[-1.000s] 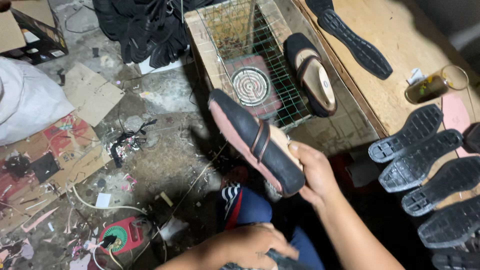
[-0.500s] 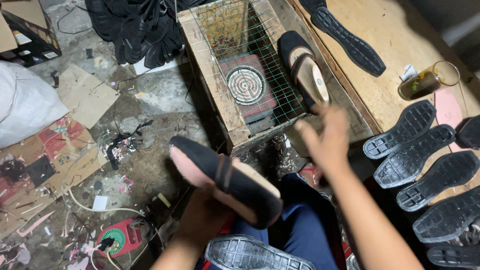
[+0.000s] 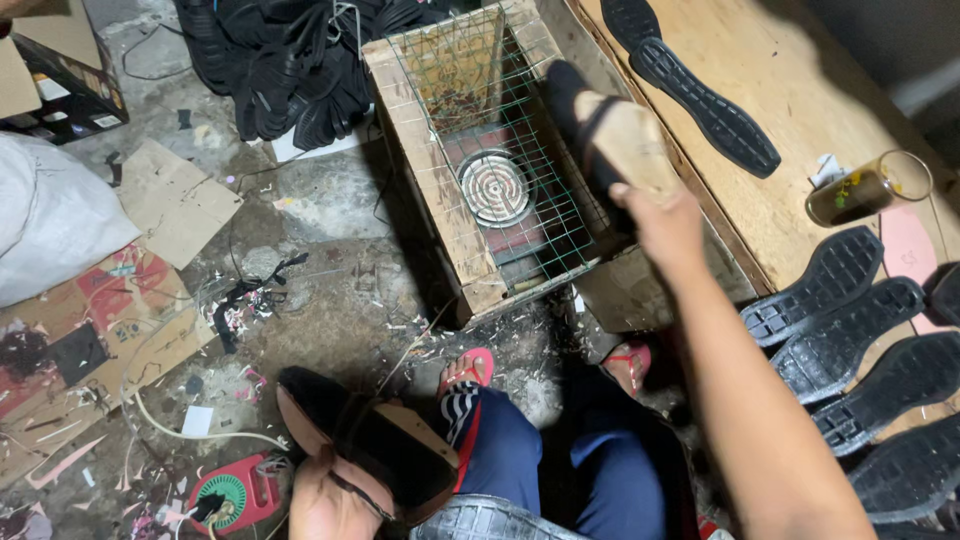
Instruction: The person sits on the floor of a shoe workshop, takes a shoe upper on a last, aligns a rubber sole against its bottom, presses the sole into place, and repeatedly taps and hammers the sole with a wooden mallet to secure it. They handle several shoes one at a time, setting finished pairs on a wire rack.
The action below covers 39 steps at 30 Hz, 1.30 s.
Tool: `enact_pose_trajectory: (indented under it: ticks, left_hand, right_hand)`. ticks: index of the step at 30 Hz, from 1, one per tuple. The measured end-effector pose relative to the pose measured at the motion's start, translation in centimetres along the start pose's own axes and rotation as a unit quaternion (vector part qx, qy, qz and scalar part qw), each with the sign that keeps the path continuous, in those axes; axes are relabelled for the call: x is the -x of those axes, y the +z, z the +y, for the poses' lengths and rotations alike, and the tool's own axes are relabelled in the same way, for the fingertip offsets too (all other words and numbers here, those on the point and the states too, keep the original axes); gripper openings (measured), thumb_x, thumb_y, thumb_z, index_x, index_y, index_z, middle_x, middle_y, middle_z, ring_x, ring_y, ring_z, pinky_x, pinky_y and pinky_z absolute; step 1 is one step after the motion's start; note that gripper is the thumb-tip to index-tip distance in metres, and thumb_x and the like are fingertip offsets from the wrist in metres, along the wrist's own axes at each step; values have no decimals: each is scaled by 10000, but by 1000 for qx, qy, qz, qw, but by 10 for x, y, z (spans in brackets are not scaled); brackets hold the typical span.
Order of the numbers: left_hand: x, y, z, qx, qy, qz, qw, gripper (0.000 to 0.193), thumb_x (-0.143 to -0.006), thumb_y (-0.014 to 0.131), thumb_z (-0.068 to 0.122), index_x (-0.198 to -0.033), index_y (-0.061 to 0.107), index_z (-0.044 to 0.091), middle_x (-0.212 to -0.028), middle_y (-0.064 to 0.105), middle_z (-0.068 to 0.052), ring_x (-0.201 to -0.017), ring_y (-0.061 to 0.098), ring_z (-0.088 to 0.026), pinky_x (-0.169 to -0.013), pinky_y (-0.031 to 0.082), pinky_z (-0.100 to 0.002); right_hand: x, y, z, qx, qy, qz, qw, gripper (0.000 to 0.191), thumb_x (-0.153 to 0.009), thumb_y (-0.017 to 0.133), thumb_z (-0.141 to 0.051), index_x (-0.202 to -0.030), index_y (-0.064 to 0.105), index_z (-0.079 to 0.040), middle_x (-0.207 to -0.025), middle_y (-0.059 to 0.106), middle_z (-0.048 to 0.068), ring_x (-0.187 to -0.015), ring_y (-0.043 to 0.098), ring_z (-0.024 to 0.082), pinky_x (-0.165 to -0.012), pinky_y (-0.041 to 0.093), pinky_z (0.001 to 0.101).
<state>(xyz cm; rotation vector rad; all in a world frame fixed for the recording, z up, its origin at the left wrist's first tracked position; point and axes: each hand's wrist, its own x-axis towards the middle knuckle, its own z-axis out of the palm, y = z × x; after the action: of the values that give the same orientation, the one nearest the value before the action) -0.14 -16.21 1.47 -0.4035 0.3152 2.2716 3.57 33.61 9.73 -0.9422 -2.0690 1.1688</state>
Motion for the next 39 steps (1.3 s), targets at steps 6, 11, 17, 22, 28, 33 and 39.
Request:
enact_pose_trajectory:
  ticks: [6, 11, 17, 22, 28, 33, 39]
  left_hand:
    - [13, 29, -10, 81, -28, -176, 981, 512, -1014, 507, 134, -1500, 520, 297, -1578, 467, -166, -1397, 481, -240, -967, 478, -214]
    - [-5, 28, -41, 331, 28, -403, 853, 696, -1076, 337, 101, -1611, 454, 531, -1409, 557, 4, -1112, 422, -32, -941, 402, -111]
    - [-3, 14, -9, 4, 28, -58, 998, 585, -1024, 384, 202, -1583, 450, 361, -1401, 559, -72, -1135, 459, -135, -966, 394, -220]
    - [-2, 31, -9, -75, -1, -5, 997, 584, -981, 424, 286, -1560, 448, 219, -1395, 562, -135, -1154, 490, -221, -986, 386, -310]
    - [12, 58, -6, -172, -7, 49, 984, 692, -929, 471, 387, -1533, 445, 49, -1387, 564, -211, -1177, 527, -324, -1011, 378, -419]
    - [31, 70, -10, -218, -24, 53, 974, 844, -885, 510, 471, -1510, 442, -92, -1381, 566, -274, -1196, 557, -409, -1031, 371, -509]
    - [38, 86, -22, -263, 26, 17, 964, 815, -856, 580, 411, -1459, 419, -115, -1439, 543, -264, -1324, 527, -405, -1149, 345, -549]
  right_hand:
    - [-16, 81, -22, -21, -76, 7, 997, 584, -822, 780, -268, -1322, 627, -8, -1156, 747, 150, -1062, 708, 212, -953, 519, 331]
    - [-29, 106, -16, 27, -108, 39, 993, 653, -815, 782, -268, -1394, 598, -28, -1217, 728, 186, -1147, 700, 291, -1000, 506, 377]
    - [-27, 101, -1, 93, -114, 65, 987, 666, -851, 822, -289, -1395, 572, 2, -1258, 683, 235, -1175, 670, 360, -1013, 505, 400]
    - [24, 58, -2, 81, -121, 87, 986, 577, -893, 790, -276, -1353, 589, 8, -1295, 672, 220, -1226, 645, 350, -1058, 479, 410]
    - [121, -69, 8, 153, -84, 100, 980, 420, -943, 745, -263, -1303, 664, -61, -1298, 667, 172, -1222, 626, 325, -1042, 478, 413]
    - [153, -185, 17, 225, -67, 218, 947, 264, -998, 748, -152, -1233, 716, -36, -1174, 720, 134, -1091, 684, 250, -985, 532, 376]
    - [235, -168, 6, 181, 40, 110, 977, 215, -979, 726, -199, -1119, 747, -37, -1084, 740, 98, -1029, 690, 184, -931, 521, 317]
